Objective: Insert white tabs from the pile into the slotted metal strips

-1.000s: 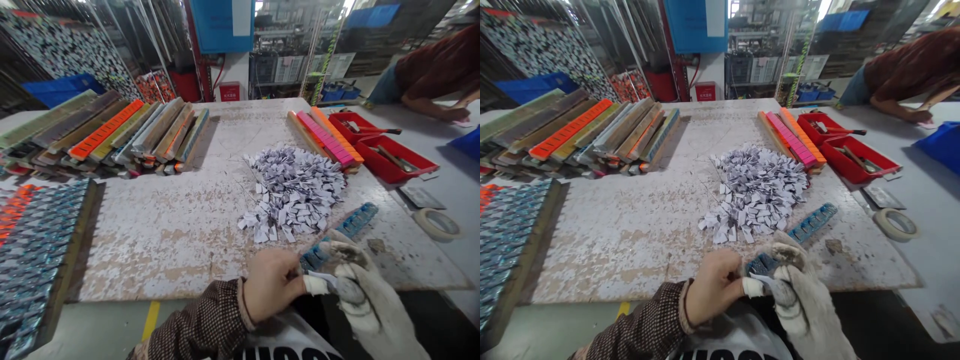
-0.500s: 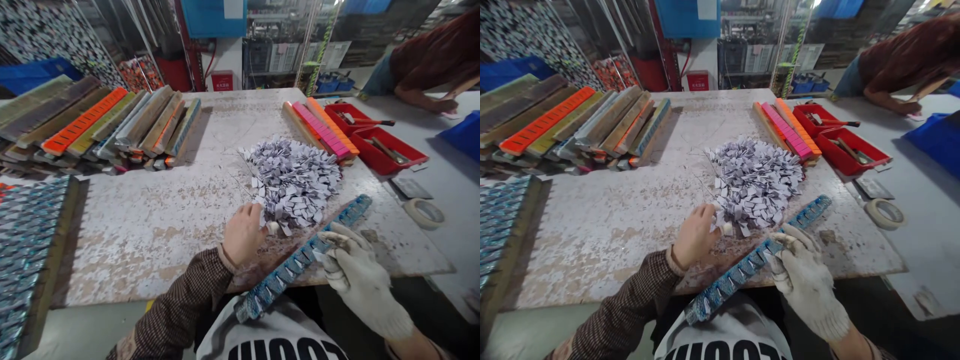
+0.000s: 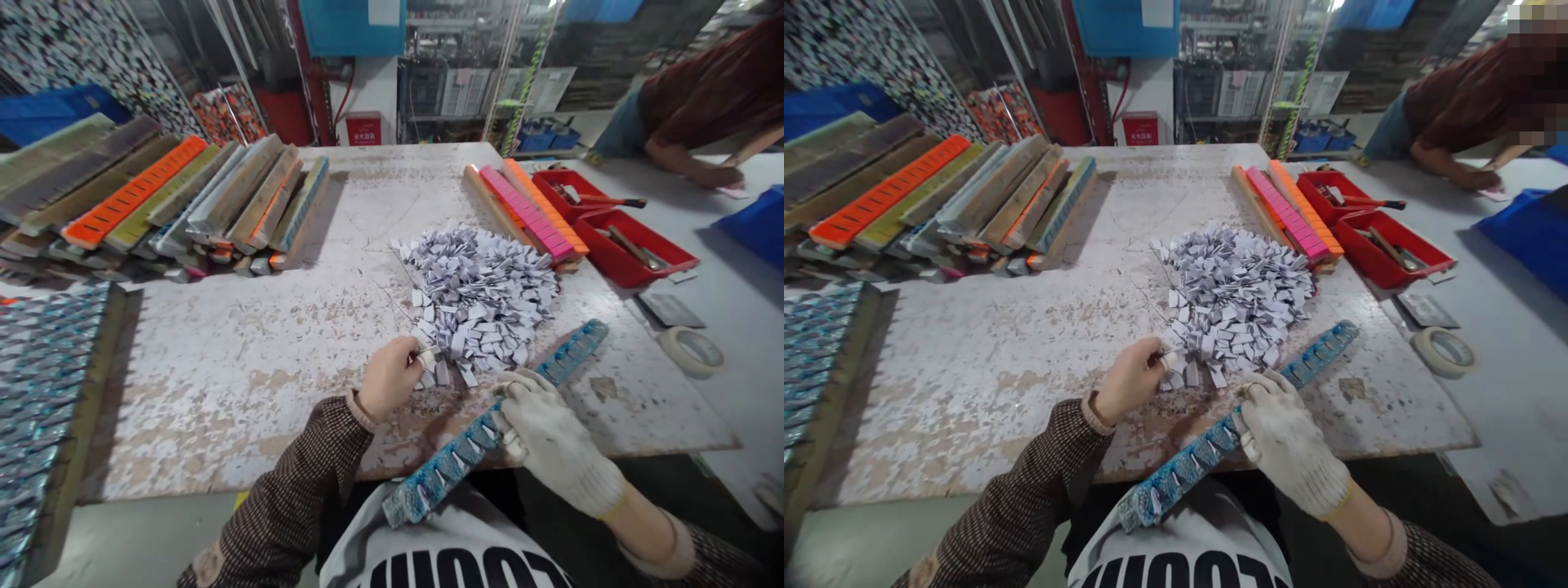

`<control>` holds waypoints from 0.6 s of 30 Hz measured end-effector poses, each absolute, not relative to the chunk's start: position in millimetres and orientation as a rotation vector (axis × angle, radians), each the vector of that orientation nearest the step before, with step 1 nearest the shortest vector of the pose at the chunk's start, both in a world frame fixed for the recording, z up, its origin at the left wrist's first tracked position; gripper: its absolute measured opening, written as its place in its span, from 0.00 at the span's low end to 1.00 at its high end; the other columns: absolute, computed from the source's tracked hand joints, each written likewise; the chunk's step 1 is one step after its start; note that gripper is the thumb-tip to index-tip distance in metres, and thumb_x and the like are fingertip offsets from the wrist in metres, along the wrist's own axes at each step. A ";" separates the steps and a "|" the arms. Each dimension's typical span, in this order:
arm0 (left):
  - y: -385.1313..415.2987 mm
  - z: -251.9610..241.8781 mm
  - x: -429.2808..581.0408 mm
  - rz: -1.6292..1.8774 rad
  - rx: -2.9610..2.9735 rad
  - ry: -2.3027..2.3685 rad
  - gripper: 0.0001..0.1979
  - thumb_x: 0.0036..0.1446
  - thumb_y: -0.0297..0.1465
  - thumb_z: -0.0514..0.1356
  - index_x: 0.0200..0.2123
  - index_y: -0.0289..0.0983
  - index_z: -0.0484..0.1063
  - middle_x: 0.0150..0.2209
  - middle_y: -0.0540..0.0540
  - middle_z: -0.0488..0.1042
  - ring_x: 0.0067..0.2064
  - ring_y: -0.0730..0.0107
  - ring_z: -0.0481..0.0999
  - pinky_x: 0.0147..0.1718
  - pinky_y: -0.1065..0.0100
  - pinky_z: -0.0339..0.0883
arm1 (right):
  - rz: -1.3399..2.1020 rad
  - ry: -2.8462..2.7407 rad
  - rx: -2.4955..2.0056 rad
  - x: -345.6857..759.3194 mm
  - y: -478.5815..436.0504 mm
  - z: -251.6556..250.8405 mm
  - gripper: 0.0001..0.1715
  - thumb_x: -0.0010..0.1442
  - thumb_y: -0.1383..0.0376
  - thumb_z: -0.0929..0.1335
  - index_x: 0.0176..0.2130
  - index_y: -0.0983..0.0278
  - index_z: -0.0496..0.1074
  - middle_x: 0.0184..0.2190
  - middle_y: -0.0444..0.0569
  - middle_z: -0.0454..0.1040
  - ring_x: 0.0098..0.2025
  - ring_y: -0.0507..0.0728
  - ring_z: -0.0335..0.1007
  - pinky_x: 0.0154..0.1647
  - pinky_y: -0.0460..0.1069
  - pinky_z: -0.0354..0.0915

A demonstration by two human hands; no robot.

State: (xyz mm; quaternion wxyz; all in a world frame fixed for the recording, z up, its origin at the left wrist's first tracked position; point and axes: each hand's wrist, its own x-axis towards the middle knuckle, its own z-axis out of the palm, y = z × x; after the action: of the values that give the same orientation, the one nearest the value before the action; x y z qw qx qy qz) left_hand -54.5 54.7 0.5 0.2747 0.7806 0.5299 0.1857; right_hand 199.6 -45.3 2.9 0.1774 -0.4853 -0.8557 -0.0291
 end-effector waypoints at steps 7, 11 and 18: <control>12.6 10.2 -38.3 0.774 1.238 0.737 0.21 0.59 0.48 0.68 0.34 0.34 0.76 0.33 0.44 0.78 0.37 0.64 0.77 0.39 0.66 0.70 | 0.031 -2.099 -1.380 201.6 -50.1 10.2 0.10 0.70 0.59 0.65 0.46 0.63 0.70 0.57 0.62 0.71 0.64 0.71 0.65 0.61 0.68 0.68; -6.6 23.3 -25.1 0.723 1.267 0.676 0.21 0.61 0.49 0.67 0.35 0.35 0.75 0.34 0.44 0.78 0.37 0.63 0.76 0.39 0.66 0.70 | 0.313 -1.946 -1.268 180.2 -49.8 18.5 0.10 0.71 0.66 0.62 0.48 0.60 0.71 0.58 0.58 0.72 0.62 0.61 0.71 0.58 0.55 0.74; -17.3 29.3 -29.2 0.684 1.941 0.671 0.23 0.72 0.39 0.53 0.23 0.38 0.58 0.23 0.51 0.63 0.26 0.73 0.62 0.28 0.70 0.55 | 0.419 -1.825 -1.200 179.8 -70.3 21.7 0.10 0.71 0.64 0.64 0.50 0.57 0.72 0.61 0.56 0.73 0.53 0.61 0.79 0.47 0.52 0.79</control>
State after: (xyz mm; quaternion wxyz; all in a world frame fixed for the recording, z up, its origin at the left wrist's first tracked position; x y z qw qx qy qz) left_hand -29.2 -17.3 29.3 0.4695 0.7918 0.2736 0.2790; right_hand 179.8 -70.3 21.7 0.4430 -0.4838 -0.7356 0.1691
